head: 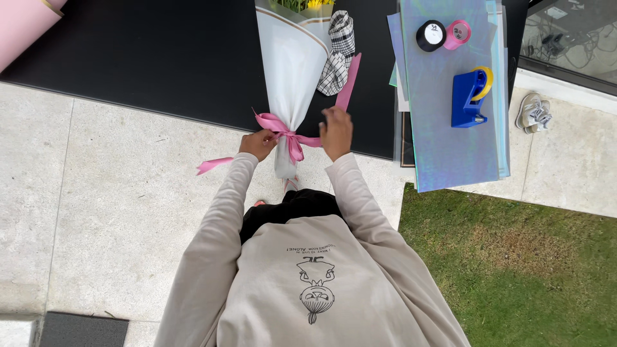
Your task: The person wraps a bouquet of yellow and red flowers in white paper and ties a pink ribbon around the base.
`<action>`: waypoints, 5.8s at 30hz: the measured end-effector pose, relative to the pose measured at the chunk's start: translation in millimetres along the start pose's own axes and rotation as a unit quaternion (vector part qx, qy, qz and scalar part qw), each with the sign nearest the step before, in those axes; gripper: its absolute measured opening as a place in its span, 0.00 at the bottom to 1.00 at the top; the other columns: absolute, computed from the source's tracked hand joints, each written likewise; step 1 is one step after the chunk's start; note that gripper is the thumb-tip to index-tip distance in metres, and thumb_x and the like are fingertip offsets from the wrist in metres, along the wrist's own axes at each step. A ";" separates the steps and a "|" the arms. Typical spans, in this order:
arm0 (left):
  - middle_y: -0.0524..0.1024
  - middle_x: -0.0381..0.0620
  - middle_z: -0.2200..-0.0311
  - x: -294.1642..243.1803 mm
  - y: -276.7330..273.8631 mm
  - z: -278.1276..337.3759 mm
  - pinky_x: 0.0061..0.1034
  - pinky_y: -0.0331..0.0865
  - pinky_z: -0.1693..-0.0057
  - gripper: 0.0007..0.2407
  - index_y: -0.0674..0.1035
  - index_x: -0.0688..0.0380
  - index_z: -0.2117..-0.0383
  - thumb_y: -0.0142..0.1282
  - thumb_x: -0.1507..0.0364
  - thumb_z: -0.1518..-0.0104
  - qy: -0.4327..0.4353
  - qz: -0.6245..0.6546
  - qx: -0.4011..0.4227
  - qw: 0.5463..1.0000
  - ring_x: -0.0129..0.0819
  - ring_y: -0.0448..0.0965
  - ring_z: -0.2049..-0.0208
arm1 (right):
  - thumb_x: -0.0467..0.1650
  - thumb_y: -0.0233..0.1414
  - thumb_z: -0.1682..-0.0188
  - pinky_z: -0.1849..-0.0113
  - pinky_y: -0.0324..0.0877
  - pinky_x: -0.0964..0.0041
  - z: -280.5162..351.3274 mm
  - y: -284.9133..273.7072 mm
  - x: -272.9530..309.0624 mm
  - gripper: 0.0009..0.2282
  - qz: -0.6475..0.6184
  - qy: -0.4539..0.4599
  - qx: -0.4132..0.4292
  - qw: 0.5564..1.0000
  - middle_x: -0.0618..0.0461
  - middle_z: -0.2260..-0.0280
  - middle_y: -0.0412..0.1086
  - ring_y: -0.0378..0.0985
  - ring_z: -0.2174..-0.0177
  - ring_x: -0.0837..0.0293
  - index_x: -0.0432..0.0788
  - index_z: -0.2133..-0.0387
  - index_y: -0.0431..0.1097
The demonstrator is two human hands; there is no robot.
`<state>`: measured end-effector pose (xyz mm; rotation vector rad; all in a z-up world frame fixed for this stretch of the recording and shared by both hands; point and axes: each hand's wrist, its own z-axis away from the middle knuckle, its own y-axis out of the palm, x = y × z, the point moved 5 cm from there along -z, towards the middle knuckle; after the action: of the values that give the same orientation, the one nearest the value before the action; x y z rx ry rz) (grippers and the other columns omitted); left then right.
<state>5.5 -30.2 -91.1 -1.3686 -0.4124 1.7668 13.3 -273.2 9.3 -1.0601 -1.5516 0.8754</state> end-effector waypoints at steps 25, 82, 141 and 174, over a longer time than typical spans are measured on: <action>0.78 0.30 0.74 28.0 1.8 -35.1 0.41 0.48 0.43 0.04 0.75 0.36 0.72 0.54 0.59 0.47 -0.052 -0.160 -0.026 0.985 0.30 0.73 0.57 | 0.28 0.48 0.52 0.69 0.68 0.56 13.8 71.7 -6.9 0.03 -0.202 -0.066 0.276 0.937 0.44 0.75 0.69 0.73 0.71 0.44 0.41 0.75 0.66; 0.81 0.41 0.72 57.0 -55.1 22.7 0.39 0.71 0.50 0.25 0.70 0.57 0.48 0.59 0.66 0.55 -0.183 0.009 -0.058 0.981 0.44 0.80 0.59 | 0.30 0.58 0.58 0.71 0.70 0.82 51.2 36.6 39.6 0.01 -0.509 0.124 0.426 0.737 0.64 0.78 0.71 0.74 0.76 0.74 0.47 0.75 0.74; 0.79 0.30 0.70 39.9 -58.6 -8.7 0.31 0.67 0.54 0.07 0.78 0.36 0.70 0.53 0.72 0.48 0.137 0.036 -0.160 0.977 0.33 0.78 0.64 | 0.28 0.56 0.54 0.55 0.71 0.53 49.2 134.7 63.4 0.19 -0.458 0.207 0.168 0.848 0.40 0.56 0.70 0.74 0.57 0.47 0.45 0.48 0.67; 0.72 0.39 0.79 83.8 -6.9 -26.1 0.21 0.78 0.70 0.05 0.73 0.58 0.73 0.58 0.75 0.52 -0.301 0.485 0.256 0.780 0.30 0.80 0.77 | 0.32 0.61 0.59 0.79 0.70 0.75 46.2 -7.1 56.7 0.11 -0.529 0.458 0.245 0.671 0.52 0.85 0.65 0.72 0.85 0.64 0.37 0.79 0.68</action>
<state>28.0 32.8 -148.3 -0.5573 0.5684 2.8799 -38.5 -223.5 24.8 0.0067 -0.7013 -0.1416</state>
